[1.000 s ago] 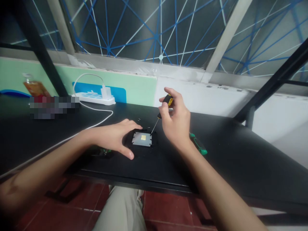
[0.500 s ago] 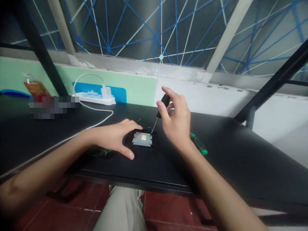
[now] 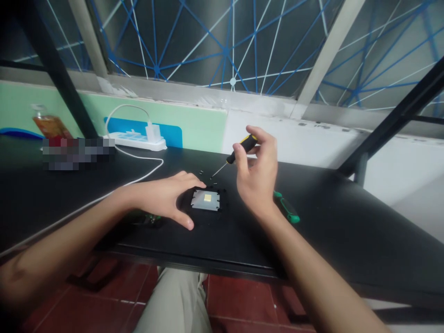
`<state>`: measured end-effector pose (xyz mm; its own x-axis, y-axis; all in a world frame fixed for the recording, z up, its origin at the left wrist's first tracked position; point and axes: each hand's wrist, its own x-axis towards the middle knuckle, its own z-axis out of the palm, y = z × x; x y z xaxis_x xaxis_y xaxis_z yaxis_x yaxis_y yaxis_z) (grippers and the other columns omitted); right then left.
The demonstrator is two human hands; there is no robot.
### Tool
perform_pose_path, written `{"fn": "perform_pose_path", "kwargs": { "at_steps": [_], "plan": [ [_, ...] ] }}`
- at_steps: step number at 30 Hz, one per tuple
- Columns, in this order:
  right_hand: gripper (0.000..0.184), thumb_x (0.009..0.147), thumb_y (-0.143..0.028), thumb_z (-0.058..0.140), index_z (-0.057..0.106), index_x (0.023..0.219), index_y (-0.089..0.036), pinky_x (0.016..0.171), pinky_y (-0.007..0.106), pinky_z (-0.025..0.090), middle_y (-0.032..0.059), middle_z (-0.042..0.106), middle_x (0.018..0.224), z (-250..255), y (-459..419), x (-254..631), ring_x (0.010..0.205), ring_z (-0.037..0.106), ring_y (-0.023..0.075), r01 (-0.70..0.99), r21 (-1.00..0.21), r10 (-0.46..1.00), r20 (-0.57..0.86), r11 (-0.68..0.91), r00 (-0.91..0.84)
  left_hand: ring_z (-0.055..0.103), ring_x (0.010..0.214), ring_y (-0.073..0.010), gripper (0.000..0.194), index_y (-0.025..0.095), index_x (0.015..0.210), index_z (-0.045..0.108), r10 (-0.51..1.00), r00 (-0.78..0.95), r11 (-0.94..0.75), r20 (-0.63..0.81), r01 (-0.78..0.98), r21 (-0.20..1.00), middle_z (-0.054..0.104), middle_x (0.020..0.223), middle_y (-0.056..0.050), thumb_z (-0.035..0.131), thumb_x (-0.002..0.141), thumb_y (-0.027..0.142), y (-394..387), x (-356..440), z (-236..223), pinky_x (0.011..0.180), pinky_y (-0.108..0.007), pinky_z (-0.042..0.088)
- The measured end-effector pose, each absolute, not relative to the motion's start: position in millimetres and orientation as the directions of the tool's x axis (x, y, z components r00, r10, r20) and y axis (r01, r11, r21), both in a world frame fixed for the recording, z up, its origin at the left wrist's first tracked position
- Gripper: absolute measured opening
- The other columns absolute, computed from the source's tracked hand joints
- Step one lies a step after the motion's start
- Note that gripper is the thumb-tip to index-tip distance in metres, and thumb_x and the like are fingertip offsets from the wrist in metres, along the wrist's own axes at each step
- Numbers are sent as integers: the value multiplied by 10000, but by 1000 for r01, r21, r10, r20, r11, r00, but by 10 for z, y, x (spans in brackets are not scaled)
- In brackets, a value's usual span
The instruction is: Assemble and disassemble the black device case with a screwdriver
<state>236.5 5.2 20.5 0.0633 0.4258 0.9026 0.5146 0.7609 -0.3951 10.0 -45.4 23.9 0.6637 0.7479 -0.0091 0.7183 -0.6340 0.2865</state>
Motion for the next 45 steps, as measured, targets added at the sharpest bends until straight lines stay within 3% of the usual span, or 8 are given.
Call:
{"fn": "perform_pose_path", "kwargs": {
  "at_steps": [2, 5, 7, 11, 17, 24, 33, 45],
  "plan": [
    [375, 902, -359, 606, 512, 1256, -280, 688, 392, 598, 77, 579, 1227, 179, 58, 2343, 854, 607, 177, 510, -393, 435, 900, 765, 41, 366, 1340, -311, 997, 173, 1449, 383, 760, 650, -621, 2, 725, 296, 419, 1444, -133, 712, 684, 722, -460, 102, 232, 1104, -396, 352],
    [366, 891, -355, 626, 516, 1231, -274, 740, 412, 604, 66, 593, 1220, 152, 60, 2314, 839, 607, 168, 503, -391, 445, 896, 771, 15, 224, 1446, -345, 1024, 221, 1495, 336, 784, 621, -595, 17, 743, 308, 193, 1595, -120, 688, 692, 750, -463, 98, 225, 1150, -436, 302],
    [363, 891, -365, 627, 514, 1224, -276, 738, 409, 605, 65, 593, 1218, 145, 58, 2303, 837, 609, 166, 490, -399, 451, 892, 775, 14, 195, 1464, -341, 988, 252, 1505, 329, 777, 629, -601, 9, 739, 305, 149, 1624, -85, 667, 720, 747, -461, 93, 226, 1163, -447, 284],
    [368, 897, -391, 614, 499, 1230, -286, 698, 390, 608, 68, 585, 1220, 148, 54, 2301, 834, 612, 166, 464, -409, 453, 891, 786, 18, 250, 1447, -315, 921, 233, 1497, 351, 764, 646, -618, 8, 728, 297, 238, 1610, -76, 631, 772, 726, -452, 90, 229, 1156, -423, 301],
    [363, 894, -396, 622, 499, 1216, -285, 682, 377, 615, 59, 577, 1218, 136, 57, 2285, 801, 602, 149, 428, -420, 461, 887, 800, 9, 241, 1454, -311, 957, 202, 1530, 286, 768, 640, -618, 13, 736, 274, 221, 1623, -85, 618, 793, 713, -448, 96, 223, 1159, -398, 286],
    [367, 896, -412, 615, 490, 1218, -286, 669, 368, 610, 54, 556, 1216, 156, 53, 2302, 805, 609, 145, 418, -426, 460, 888, 802, 20, 296, 1419, -285, 915, 180, 1518, 317, 764, 646, -622, 4, 734, 271, 315, 1588, -80, 576, 824, 717, -426, 86, 209, 1144, -368, 306],
    [393, 969, -470, 444, 483, 1338, -342, 688, 368, 556, 57, 563, 1129, 189, -29, 2316, 801, 600, 162, 510, -428, 453, 888, 746, 82, 331, 1400, -291, 879, 176, 1479, 388, 759, 651, -628, 9, 728, 274, 366, 1557, -99, 579, 815, 719, -420, 65, 190, 1128, -382, 325],
    [394, 981, -443, 431, 511, 1349, -326, 736, 404, 542, 64, 588, 1125, 191, -61, 2313, 705, 536, 150, 545, -336, 424, 905, 768, -41, 389, 1358, -291, 810, 185, 1431, 446, 754, 657, -635, 15, 722, 276, 414, 1511, -111, 577, 823, 703, -425, 76, 205, 1093, -375, 358]
  ]
}}
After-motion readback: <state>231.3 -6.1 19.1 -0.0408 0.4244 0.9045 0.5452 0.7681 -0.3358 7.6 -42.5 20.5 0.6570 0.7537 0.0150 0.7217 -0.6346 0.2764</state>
